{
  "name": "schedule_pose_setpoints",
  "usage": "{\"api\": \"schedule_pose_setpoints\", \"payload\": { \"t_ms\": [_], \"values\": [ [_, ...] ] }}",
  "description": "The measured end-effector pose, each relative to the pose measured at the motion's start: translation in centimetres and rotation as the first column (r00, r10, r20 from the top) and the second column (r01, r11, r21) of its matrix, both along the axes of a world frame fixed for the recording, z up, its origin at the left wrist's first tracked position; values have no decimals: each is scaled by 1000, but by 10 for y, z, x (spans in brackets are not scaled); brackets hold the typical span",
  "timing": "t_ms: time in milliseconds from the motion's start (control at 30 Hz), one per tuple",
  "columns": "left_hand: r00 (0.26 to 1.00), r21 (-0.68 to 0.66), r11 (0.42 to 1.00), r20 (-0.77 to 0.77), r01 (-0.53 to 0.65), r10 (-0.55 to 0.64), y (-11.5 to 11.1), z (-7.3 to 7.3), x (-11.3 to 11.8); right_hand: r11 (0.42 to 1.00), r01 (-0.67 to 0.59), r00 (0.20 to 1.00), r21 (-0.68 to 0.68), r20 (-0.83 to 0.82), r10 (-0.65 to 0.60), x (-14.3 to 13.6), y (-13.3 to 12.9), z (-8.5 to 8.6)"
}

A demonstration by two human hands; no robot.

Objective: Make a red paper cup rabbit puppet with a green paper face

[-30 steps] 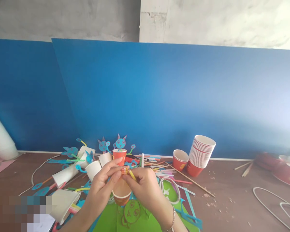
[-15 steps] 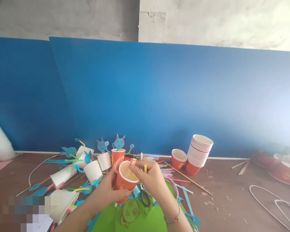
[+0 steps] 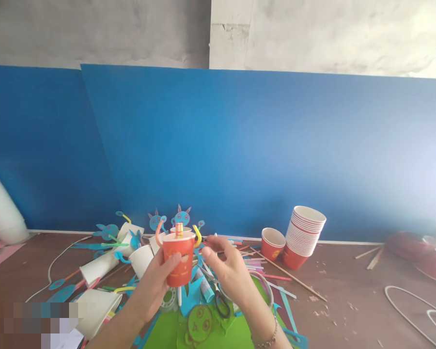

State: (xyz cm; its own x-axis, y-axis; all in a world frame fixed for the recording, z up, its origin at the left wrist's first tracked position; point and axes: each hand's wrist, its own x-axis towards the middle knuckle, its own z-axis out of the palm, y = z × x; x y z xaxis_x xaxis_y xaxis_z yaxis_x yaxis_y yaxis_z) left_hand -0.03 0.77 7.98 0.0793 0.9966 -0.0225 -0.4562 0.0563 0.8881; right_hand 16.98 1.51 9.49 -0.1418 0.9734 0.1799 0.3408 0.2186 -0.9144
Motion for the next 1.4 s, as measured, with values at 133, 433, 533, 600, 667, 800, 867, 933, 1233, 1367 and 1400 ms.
{"api": "schedule_pose_setpoints", "payload": {
  "t_ms": [133,433,533,600,667,800,867,933,1233,1367,1400],
  "values": [
    [996,15,998,66,-68,67,4,7,-6,924,-264,932,-277,176,318,-16,-6,-20],
    [996,39,998,-59,-58,60,7,-6,-7,959,-224,974,-174,-15,225,-46,-8,-37],
    [996,55,997,-68,-59,63,8,-5,-7,939,-272,954,-209,69,292,-42,-8,-38],
    [996,69,996,-66,-63,67,8,-4,-8,914,-299,933,-273,117,340,-41,-9,-39],
    [995,66,996,-76,-59,64,7,-4,-8,926,-274,944,-259,110,310,-41,-9,-39],
    [992,38,998,-119,-49,53,5,-4,-6,963,-211,971,-170,74,226,-42,-9,-37],
    [991,38,998,-121,-57,61,6,-3,-6,933,-269,947,-237,110,301,-41,-9,-37],
    [991,41,997,-116,-63,67,7,-4,-5,905,-307,925,-296,129,357,-40,-10,-37],
    [993,30,998,-101,-54,56,5,-1,-3,918,-287,938,-274,113,327,-42,-11,-36],
    [990,23,995,-106,-93,95,4,1,-2,960,-195,971,-199,101,218,-41,-12,-35],
    [989,18,995,-109,-98,99,4,1,-2,963,-189,972,-191,103,211,-41,-12,-35]
  ]
}}
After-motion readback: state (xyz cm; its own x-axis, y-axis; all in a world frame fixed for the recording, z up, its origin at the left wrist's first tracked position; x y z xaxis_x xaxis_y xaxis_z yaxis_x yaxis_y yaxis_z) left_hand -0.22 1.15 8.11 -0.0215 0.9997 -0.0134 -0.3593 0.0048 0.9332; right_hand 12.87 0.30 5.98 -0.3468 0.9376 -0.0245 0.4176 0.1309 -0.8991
